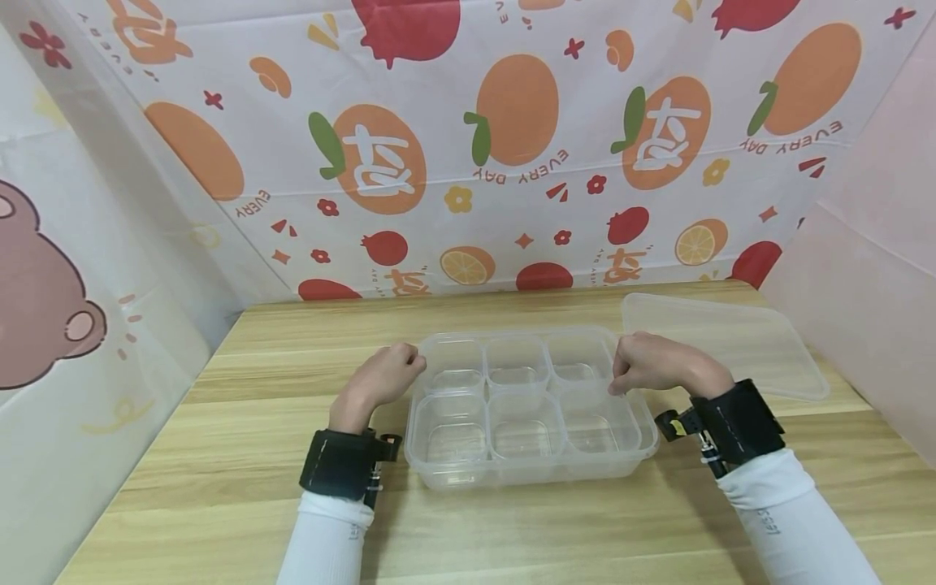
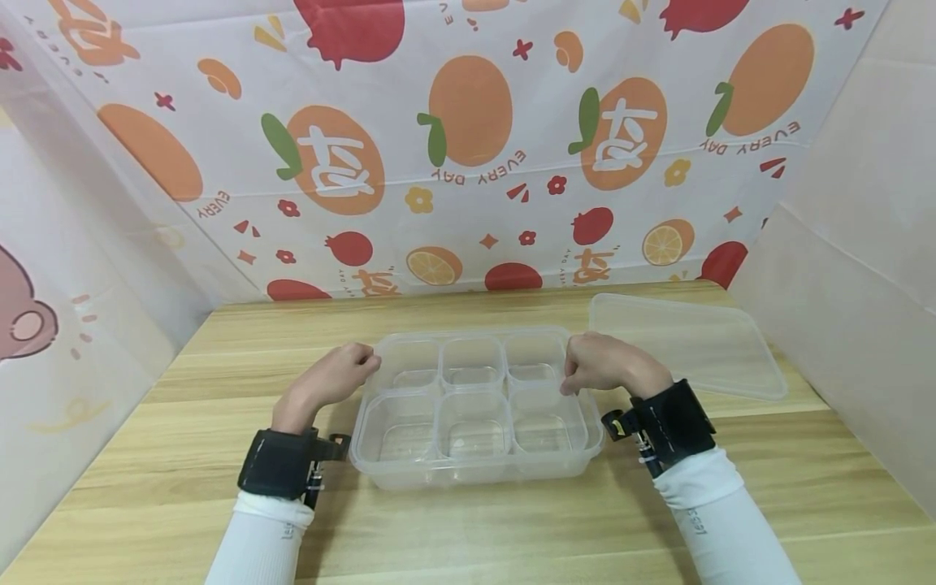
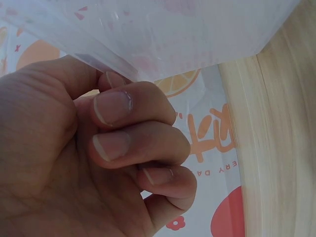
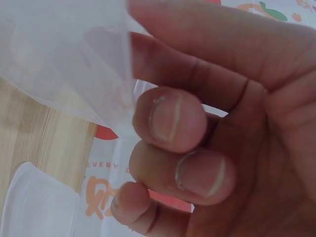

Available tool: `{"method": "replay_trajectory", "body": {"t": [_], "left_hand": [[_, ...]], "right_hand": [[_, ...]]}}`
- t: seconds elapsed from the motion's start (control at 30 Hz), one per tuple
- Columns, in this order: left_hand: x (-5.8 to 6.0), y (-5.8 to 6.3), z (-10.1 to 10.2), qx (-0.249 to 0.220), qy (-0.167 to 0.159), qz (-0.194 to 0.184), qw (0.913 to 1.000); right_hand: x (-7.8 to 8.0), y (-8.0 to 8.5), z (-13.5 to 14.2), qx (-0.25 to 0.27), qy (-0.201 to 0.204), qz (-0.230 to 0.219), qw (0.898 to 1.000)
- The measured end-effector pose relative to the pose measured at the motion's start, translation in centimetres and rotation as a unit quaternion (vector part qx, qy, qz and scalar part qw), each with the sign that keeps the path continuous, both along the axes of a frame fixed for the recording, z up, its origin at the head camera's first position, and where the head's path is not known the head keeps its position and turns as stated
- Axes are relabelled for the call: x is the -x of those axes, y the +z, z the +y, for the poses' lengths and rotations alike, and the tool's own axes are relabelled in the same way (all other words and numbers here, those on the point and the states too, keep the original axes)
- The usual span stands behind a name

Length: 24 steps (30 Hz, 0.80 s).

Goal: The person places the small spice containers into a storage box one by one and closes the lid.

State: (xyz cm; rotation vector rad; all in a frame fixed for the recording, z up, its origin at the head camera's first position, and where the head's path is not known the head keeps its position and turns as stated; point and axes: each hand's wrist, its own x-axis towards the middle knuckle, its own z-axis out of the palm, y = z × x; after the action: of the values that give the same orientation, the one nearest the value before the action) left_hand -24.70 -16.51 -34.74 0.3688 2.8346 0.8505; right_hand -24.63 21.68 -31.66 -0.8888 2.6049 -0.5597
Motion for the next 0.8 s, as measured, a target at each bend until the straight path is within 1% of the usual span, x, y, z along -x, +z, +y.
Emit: {"method": "replay_trajectory", "body": {"t": [0.3,0.4,0.47,0.63,0.8], "left_hand": [[0.0,0.0,0.0,0.002,0.0,0.0,1.0],[0.0,0.0,0.0,0.003,0.0,0.001,1.0],[0.1,-0.1,0.0,0.004,-0.001,0.002,1.0],[0.1,-0.1,0.0,0.004,-0.001,0.002,1.0],[0.1,-0.1,0.0,0.003,0.002,0.002,1.0]], "right_hand": [[0.0,-0.1,0.1,-0.002,-0.001,0.007,1.0],[0.1,-0.1,0.1,-0.003,-0.007,0.011,1.0],[0.1,-0.1,0.2,0.001,-0.016,0.004,1.0],[0.1,-0.4,0.7,0.037,-0.041,-0.023,0.998],[-0.1,-0.6,1.0,0.076,-0.065,-0.031,0.994]]}}
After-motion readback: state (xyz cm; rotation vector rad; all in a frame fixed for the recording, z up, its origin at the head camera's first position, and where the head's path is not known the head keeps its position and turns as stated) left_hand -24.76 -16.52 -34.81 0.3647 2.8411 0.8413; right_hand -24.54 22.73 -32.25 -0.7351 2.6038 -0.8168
